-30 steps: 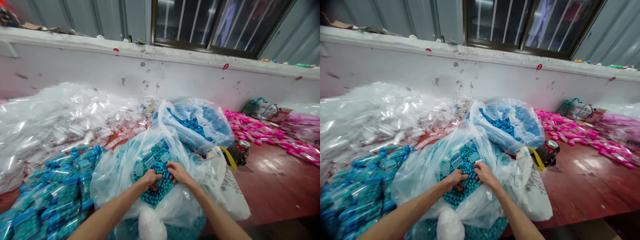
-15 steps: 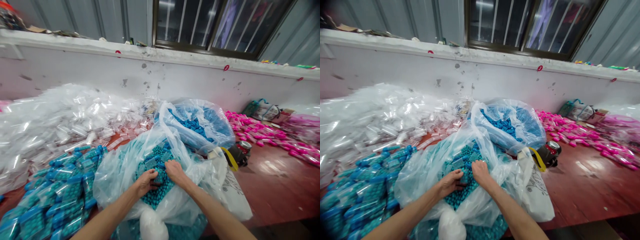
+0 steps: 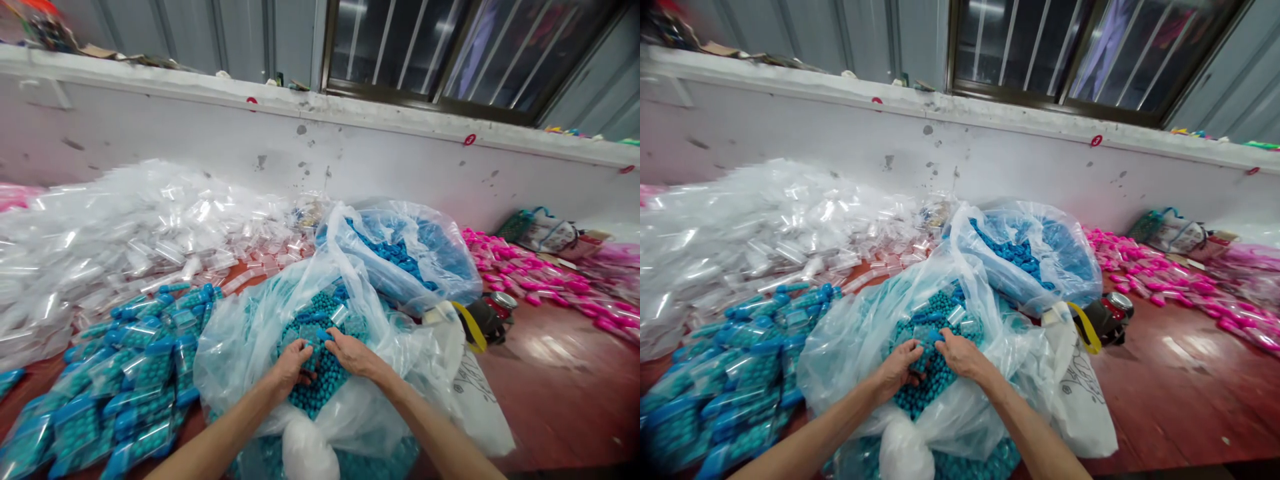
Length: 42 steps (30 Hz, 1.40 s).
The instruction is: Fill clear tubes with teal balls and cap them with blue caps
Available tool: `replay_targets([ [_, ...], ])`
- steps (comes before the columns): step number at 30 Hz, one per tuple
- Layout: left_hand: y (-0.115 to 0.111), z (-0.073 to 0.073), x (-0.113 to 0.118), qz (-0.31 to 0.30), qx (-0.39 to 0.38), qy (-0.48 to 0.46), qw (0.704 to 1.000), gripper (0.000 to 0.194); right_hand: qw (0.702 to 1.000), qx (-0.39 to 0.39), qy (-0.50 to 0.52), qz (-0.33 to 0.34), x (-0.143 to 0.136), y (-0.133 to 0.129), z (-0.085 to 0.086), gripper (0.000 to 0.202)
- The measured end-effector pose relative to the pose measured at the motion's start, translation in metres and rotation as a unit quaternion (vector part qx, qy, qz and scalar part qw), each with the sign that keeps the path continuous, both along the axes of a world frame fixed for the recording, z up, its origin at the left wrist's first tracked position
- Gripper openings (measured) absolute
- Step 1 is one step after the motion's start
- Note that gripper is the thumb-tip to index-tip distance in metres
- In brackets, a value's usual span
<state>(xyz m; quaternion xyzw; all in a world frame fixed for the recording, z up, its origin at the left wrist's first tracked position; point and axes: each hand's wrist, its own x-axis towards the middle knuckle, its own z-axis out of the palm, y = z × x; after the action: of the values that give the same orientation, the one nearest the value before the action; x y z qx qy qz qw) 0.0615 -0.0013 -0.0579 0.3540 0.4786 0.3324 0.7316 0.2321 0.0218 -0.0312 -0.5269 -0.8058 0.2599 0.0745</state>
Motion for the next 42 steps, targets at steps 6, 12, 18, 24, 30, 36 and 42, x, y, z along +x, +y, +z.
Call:
replay_targets([
  [6, -0.006, 0.012, 0.003, -0.013, 0.086, 0.013, 0.996, 0.042, 0.979, -0.079, 0.190, 0.010, -0.007, -0.004, 0.009, 0.020],
  [12, -0.010, 0.009, 0.002, 0.013, 0.113, 0.010, 0.993, 0.054, 0.957, -0.137, 0.247, -0.067, -0.008, -0.006, 0.006, 0.027],
  [18, -0.011, 0.007, 0.000, 0.037, 0.089, 0.007, 0.995, 0.058, 0.958, 0.039, 0.275, -0.070, -0.010, -0.012, 0.004, 0.021],
  [24, -0.012, 0.008, 0.000, 0.024, 0.088, -0.008, 0.996, 0.065, 0.958, 0.176, 0.224, -0.040, -0.011, -0.019, 0.003, 0.024],
  [30, -0.013, 0.011, 0.000, 0.027, 0.082, -0.039, 0.995, 0.067, 0.951, 0.157, 0.249, -0.094, -0.010, -0.022, 0.003, 0.020],
  [36, -0.016, 0.015, 0.000, 0.034, 0.078, -0.046, 0.995, 0.068, 0.959, 0.208, 0.189, -0.024, -0.013, -0.029, 0.004, 0.022],
  [42, -0.015, 0.015, -0.003, 0.037, 0.071, -0.044, 0.996, 0.074, 0.948, 0.181, 0.259, -0.027, -0.012, -0.027, 0.000, 0.018],
])
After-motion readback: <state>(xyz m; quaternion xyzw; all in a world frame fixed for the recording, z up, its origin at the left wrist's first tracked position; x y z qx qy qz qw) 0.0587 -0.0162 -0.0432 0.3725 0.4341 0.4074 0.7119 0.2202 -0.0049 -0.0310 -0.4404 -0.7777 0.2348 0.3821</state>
